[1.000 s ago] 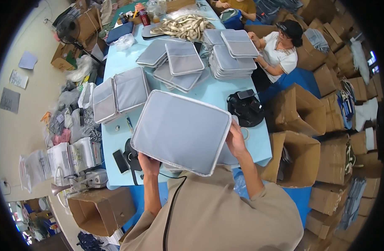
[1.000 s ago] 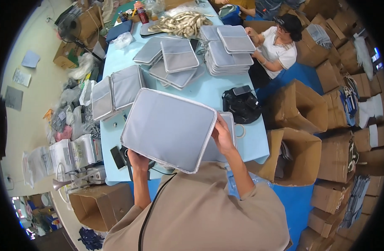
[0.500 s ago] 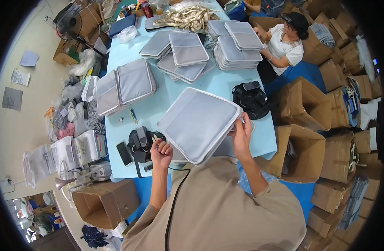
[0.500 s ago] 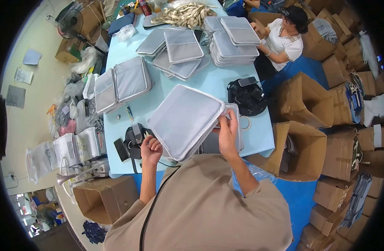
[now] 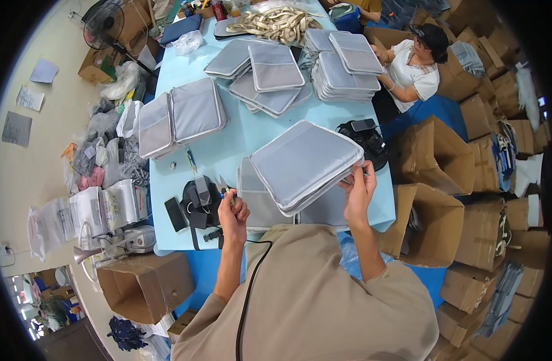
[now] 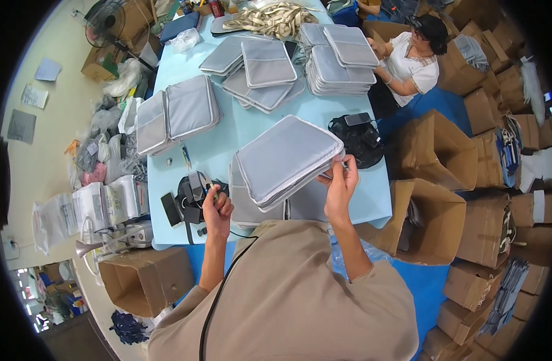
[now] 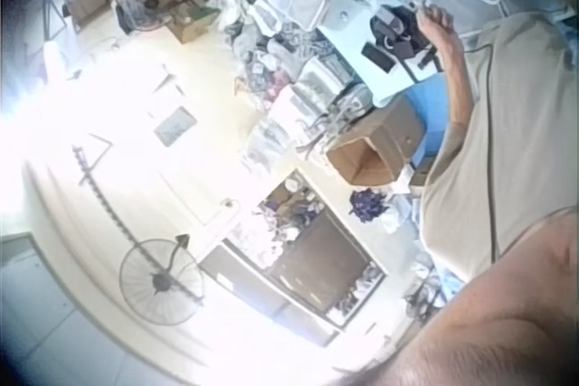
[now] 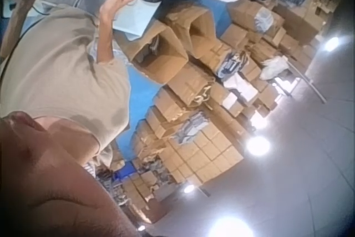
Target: Trimming excess threads from gray zippered cases using small scissors at a workshop table.
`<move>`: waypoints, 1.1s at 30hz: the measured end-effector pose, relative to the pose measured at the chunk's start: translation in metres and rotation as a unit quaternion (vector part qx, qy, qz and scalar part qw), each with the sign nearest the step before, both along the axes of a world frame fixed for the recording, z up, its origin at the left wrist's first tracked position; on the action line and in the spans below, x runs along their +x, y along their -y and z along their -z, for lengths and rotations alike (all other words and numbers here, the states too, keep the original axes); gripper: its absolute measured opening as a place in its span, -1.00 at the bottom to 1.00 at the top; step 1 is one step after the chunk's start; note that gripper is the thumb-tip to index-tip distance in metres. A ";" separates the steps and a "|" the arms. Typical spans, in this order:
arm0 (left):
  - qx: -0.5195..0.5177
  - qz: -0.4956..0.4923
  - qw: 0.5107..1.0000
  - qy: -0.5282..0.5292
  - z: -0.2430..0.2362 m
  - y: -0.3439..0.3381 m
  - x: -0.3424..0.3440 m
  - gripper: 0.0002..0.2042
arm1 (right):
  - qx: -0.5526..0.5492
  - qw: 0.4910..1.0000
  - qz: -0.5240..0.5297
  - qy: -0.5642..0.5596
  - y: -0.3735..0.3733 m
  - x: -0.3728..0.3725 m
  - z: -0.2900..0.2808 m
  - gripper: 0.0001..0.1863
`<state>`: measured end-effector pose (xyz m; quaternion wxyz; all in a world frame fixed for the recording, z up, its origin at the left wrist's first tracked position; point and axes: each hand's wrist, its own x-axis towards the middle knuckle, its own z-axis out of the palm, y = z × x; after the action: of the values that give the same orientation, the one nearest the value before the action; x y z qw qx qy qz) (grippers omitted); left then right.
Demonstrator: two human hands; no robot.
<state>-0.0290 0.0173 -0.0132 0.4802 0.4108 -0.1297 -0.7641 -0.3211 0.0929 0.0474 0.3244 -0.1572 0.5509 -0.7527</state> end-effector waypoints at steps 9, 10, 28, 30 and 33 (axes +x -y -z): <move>-0.053 -0.006 0.998 0.033 -0.014 0.003 -0.011 -0.81 | -0.013 0.992 -0.034 0.119 -0.006 -0.006 0.018 -0.95; -0.052 -0.005 0.998 0.033 -0.014 0.004 -0.013 -0.79 | -0.011 0.991 -0.038 0.126 -0.006 -0.005 0.021 -0.95; 0.135 -0.010 0.989 -0.058 0.046 0.008 -0.042 -0.71 | 0.191 0.861 -0.176 0.438 -0.057 -0.002 0.204 -0.80; 0.174 -0.024 0.984 -0.003 0.026 0.005 -0.057 -0.73 | 0.192 0.850 -0.191 0.452 -0.063 0.002 0.210 -0.82; 0.106 0.000 0.994 0.033 0.027 0.004 -0.052 -0.74 | 0.244 0.839 -0.272 0.404 -0.064 0.012 0.201 -0.84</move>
<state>-0.0806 0.0129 -0.0398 0.4292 0.4846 -0.0634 -0.7595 -0.3093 0.1574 -0.1537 0.7376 0.1016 0.4719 -0.4721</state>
